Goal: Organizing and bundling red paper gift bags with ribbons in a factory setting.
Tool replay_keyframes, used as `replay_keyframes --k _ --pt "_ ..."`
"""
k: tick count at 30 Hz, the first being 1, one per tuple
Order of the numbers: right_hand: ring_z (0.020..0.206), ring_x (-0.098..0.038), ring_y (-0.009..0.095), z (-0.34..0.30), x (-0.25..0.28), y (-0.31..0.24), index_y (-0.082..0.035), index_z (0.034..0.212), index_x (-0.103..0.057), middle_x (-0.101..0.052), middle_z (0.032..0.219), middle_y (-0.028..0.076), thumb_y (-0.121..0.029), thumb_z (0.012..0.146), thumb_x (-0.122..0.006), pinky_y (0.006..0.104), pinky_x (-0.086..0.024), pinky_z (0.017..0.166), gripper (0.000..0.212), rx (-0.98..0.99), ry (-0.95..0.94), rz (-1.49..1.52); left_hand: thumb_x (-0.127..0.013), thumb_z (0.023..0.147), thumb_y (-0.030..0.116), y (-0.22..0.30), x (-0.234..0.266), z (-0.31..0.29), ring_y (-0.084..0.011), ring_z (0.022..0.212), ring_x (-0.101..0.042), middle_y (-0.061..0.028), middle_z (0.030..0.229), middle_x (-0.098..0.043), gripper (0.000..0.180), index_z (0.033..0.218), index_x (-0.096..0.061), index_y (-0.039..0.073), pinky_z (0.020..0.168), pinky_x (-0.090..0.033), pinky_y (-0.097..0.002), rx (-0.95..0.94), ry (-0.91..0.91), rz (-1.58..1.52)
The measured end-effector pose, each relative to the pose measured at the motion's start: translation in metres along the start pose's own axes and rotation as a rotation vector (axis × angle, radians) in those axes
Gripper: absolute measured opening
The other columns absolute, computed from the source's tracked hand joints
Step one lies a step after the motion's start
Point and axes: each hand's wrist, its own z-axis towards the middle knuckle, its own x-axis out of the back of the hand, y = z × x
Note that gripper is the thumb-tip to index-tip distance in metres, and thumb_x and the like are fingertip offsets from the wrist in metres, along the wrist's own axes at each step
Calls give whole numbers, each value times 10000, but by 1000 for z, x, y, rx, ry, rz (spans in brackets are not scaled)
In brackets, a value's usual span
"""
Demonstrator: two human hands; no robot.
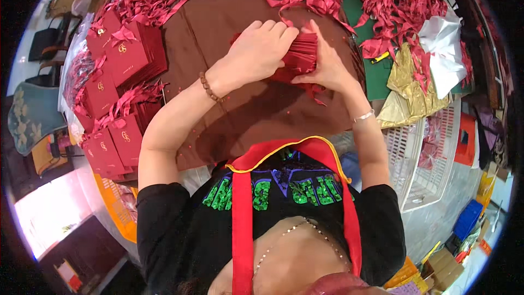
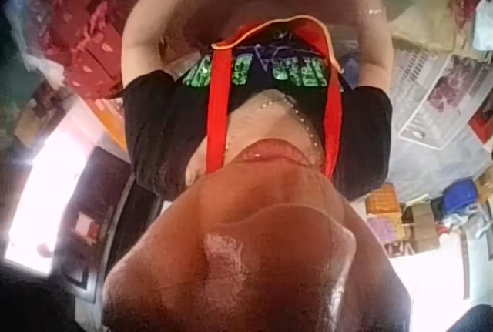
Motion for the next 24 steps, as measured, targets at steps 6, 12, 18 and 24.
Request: replay_keyframes --k 6,12,18,24 --pt "1185 -407 326 -17 -25 12 -24 1405 -28 -410 1292 185 -339 500 -847 407 -311 982 1260 49 148 -40 -746 604 209 4 9 11 -268 792 -600 -111 828 -590 561 1054 -465 25 675 -467 -370 33 -135 94" --pt "1098 -451 344 -26 -38 8 -83 1416 -54 -476 1231 150 -249 536 -802 424 -335 910 1166 -112 191 -155 -724 650 225 -4 9 15 -302 822 -579 -119 830 -592 472 1002 -460 57 712 -458 -386 -79 -162 21" --pt "880 -594 368 -23 -27 18 -55 1376 -228 -629 889 182 -256 652 -679 414 -488 743 876 -251 38 2 -692 667 179 10 13 15 -305 793 -580 -121 811 -592 397 976 -469 66 688 -457 -387 -181 -181 101" --pt "739 -636 322 1 -17 5 -53 827 -643 -640 767 175 -280 692 -603 456 -500 653 267 -143 -10 -419 -686 673 189 -4 24 8 -313 776 -583 -119 798 -592 394 989 -481 75 658 -462 -406 -126 -156 87"
